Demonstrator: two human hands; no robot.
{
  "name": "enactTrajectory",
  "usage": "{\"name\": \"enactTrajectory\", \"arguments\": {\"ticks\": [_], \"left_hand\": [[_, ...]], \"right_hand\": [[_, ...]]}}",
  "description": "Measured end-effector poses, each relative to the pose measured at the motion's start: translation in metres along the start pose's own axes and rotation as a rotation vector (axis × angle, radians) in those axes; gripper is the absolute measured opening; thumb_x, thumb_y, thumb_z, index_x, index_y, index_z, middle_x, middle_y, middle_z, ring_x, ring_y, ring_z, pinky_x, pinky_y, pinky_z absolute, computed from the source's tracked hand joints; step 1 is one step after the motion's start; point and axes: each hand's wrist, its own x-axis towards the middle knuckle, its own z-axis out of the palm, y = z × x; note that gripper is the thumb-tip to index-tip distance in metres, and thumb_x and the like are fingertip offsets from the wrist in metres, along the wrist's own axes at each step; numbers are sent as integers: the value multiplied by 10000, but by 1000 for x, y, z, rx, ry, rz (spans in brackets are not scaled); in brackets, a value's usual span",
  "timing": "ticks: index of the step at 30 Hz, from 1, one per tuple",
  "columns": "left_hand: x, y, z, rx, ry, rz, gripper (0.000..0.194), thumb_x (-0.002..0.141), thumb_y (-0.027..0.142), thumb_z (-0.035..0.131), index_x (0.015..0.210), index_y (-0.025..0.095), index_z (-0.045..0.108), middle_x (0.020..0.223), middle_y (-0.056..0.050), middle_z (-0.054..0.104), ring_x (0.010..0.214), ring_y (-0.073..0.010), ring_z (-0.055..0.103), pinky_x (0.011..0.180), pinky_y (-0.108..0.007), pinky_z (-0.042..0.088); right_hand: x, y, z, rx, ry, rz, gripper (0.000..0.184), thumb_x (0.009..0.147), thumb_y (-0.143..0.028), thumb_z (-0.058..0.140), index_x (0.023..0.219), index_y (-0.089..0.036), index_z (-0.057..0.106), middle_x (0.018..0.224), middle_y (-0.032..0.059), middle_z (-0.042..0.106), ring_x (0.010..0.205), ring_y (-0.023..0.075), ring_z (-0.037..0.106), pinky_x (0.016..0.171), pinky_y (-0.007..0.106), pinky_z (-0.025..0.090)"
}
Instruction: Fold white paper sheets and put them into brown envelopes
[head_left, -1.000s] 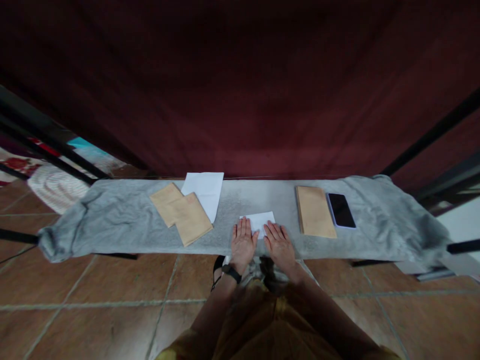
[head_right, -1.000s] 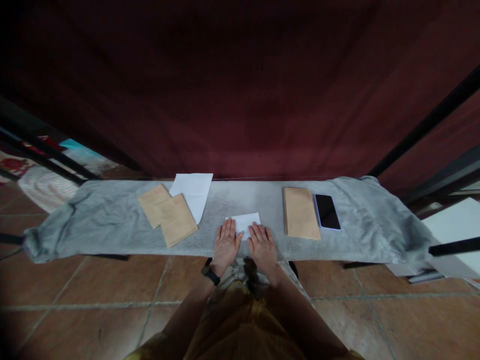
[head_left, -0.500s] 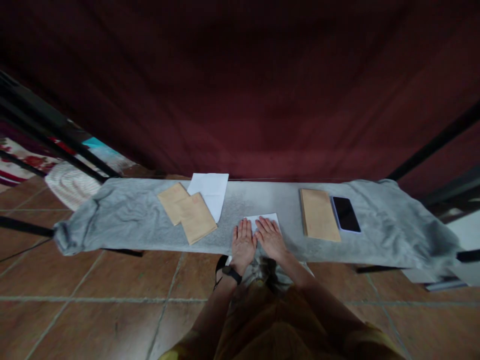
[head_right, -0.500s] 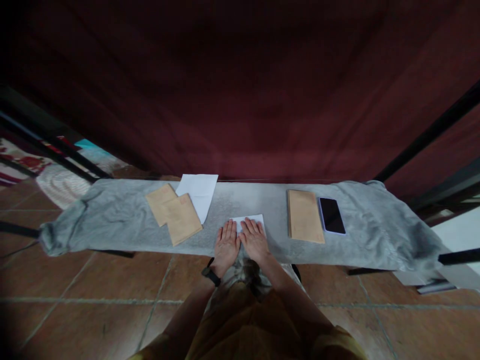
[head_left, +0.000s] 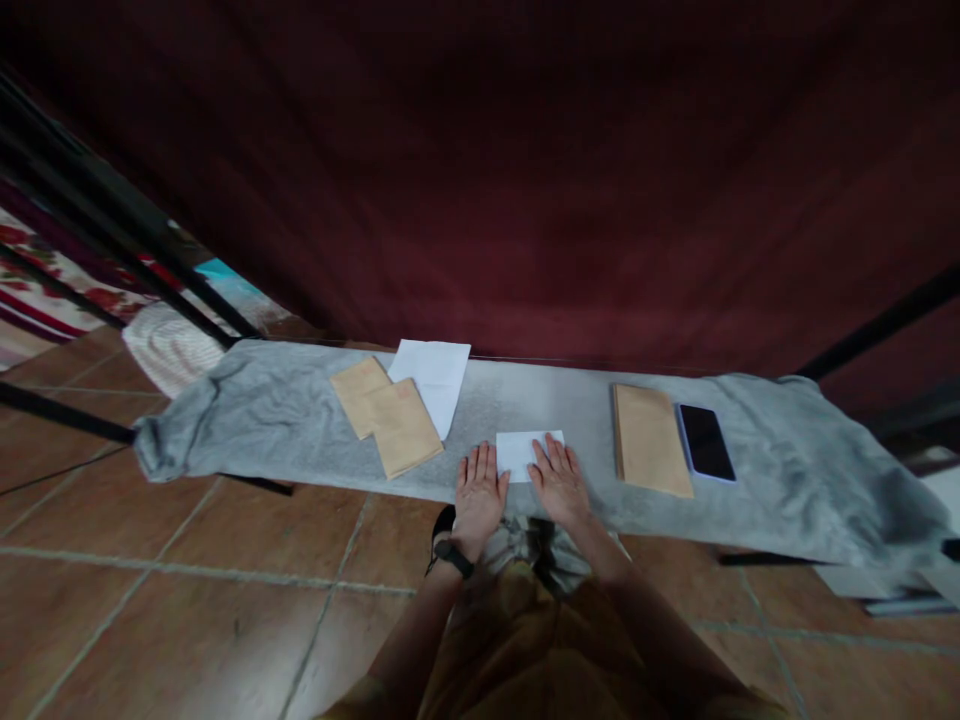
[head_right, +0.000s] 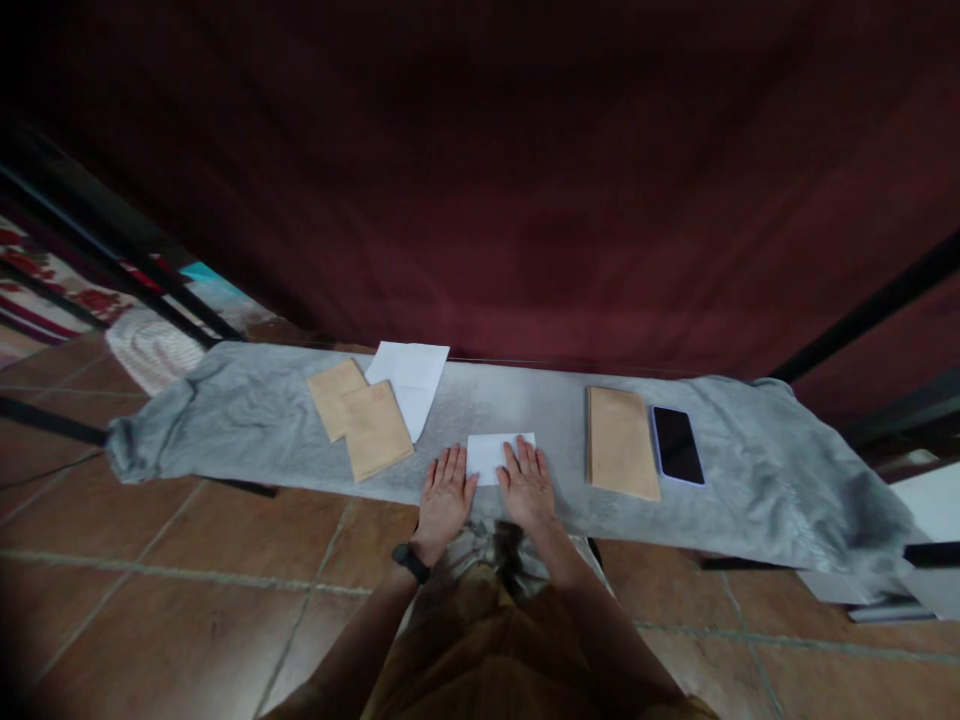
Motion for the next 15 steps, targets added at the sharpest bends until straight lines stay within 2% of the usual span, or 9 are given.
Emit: {"name": "enactTrajectory", "arguments": {"ticks": [6,8,11,15], "left_hand": [[-14,-32,-10,-59,71,17,466,1041,289,354,1447,146,532,1557,-125,497,1504,-277,361,1223,-493,338],[-15,-48,-16,-57,146,-33,456,1032,238,352,1443,146,526,1575,-133,469,1517,-278,332,1220,-498,338],[-13,-76,-28,-24,243,-180,457,1011,199,379,1443,121,504,1567,-167,461,1509,-323,326,1199,-539,345],[-9,-109,-44,15,179,-263,371,995,167,405,1312,158,599,1399,-147,599,1362,-311,497,1094,-476,442]], "right_hand": [[0,0,1,4,3,-5,524,1061,-370,394,1541,-169,452,1622,146,374,1480,301,395,1227,499,250],[0,0,1,12,-1,-2,525,1057,-368,398,1540,-169,455,1621,144,376,1480,301,394,1225,498,250],[0,0,1,16,-7,5,526,1054,-368,398,1537,-170,458,1626,138,370,1481,296,393,1224,490,250],[1,0,1,7,-5,5,524,1054,-367,389,1531,-166,466,1625,144,372,1478,297,397,1223,493,249]]}}
